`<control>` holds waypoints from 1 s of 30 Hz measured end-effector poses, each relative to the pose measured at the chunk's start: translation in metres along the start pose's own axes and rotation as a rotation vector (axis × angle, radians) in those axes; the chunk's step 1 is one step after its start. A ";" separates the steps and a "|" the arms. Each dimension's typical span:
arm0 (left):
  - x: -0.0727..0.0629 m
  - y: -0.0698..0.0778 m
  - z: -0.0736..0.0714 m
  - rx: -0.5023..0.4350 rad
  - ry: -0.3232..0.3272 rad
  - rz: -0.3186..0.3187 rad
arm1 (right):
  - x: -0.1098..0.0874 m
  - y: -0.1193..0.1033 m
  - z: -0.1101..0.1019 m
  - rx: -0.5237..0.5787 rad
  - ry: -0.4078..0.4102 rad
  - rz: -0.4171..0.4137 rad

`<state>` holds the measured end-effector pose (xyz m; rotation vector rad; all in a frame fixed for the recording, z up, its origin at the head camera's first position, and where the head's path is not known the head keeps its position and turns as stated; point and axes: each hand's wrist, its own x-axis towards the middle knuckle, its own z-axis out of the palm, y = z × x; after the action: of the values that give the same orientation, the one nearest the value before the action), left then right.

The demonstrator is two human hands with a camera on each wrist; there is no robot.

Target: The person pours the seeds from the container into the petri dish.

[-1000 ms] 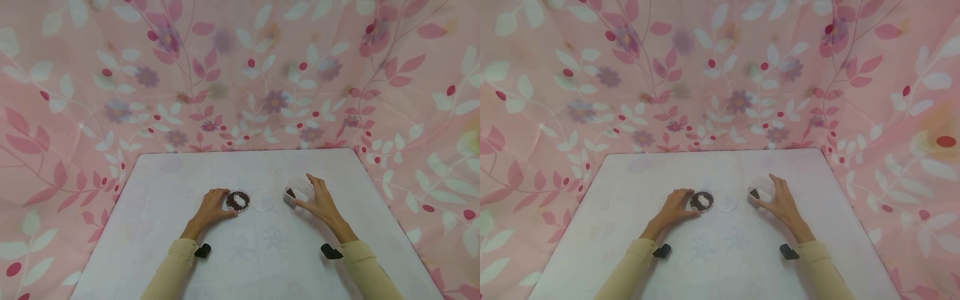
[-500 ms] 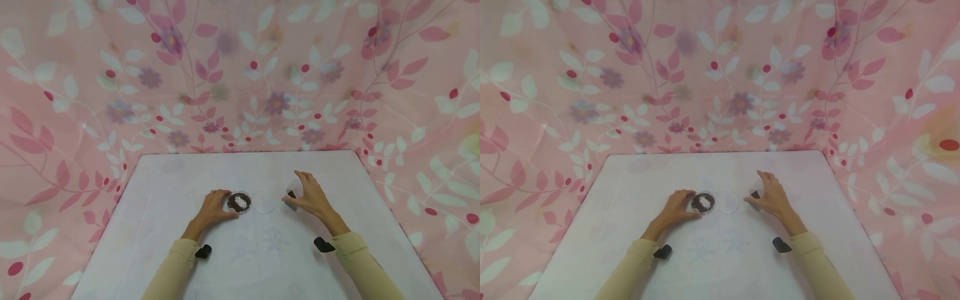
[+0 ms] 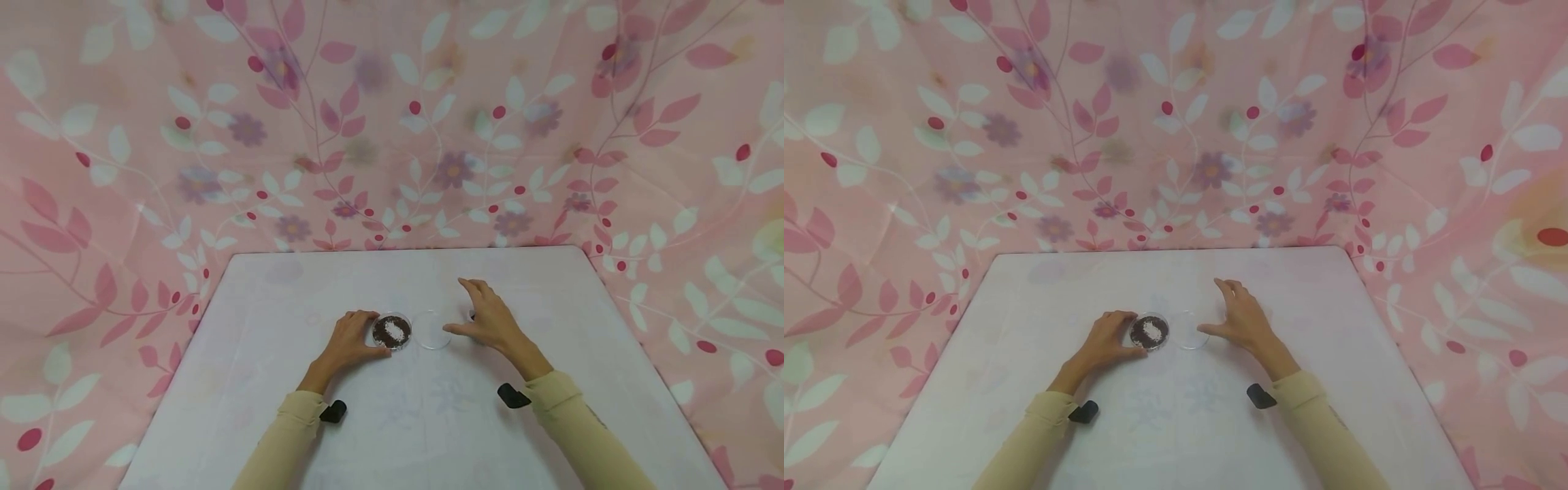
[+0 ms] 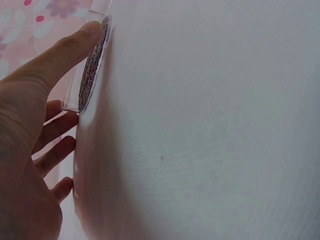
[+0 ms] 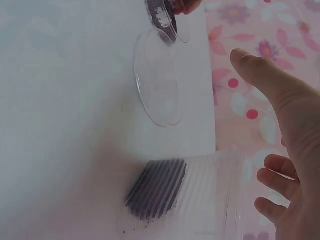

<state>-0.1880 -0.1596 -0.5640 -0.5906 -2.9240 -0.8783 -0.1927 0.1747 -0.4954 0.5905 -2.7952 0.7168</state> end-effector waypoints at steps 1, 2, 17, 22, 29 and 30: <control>0.000 0.000 0.000 0.003 0.001 0.001 | 0.001 -0.001 0.002 -0.003 -0.009 -0.002; 0.000 0.000 0.000 0.006 0.001 0.001 | 0.002 -0.003 0.003 -0.005 -0.020 0.001; -0.002 -0.001 0.001 0.002 0.014 0.009 | 0.003 -0.023 0.025 -0.003 -0.101 -0.022; -0.001 -0.002 0.003 0.011 0.024 0.022 | 0.003 -0.027 0.031 -0.020 -0.118 -0.033; -0.001 0.001 0.001 0.017 0.013 0.015 | 0.003 -0.032 0.040 -0.042 -0.146 -0.056; -0.001 0.001 0.000 0.015 0.015 0.015 | 0.003 -0.033 0.041 -0.035 -0.147 -0.059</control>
<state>-0.1868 -0.1588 -0.5637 -0.6018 -2.9060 -0.8551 -0.1848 0.1274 -0.5163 0.7448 -2.9030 0.6362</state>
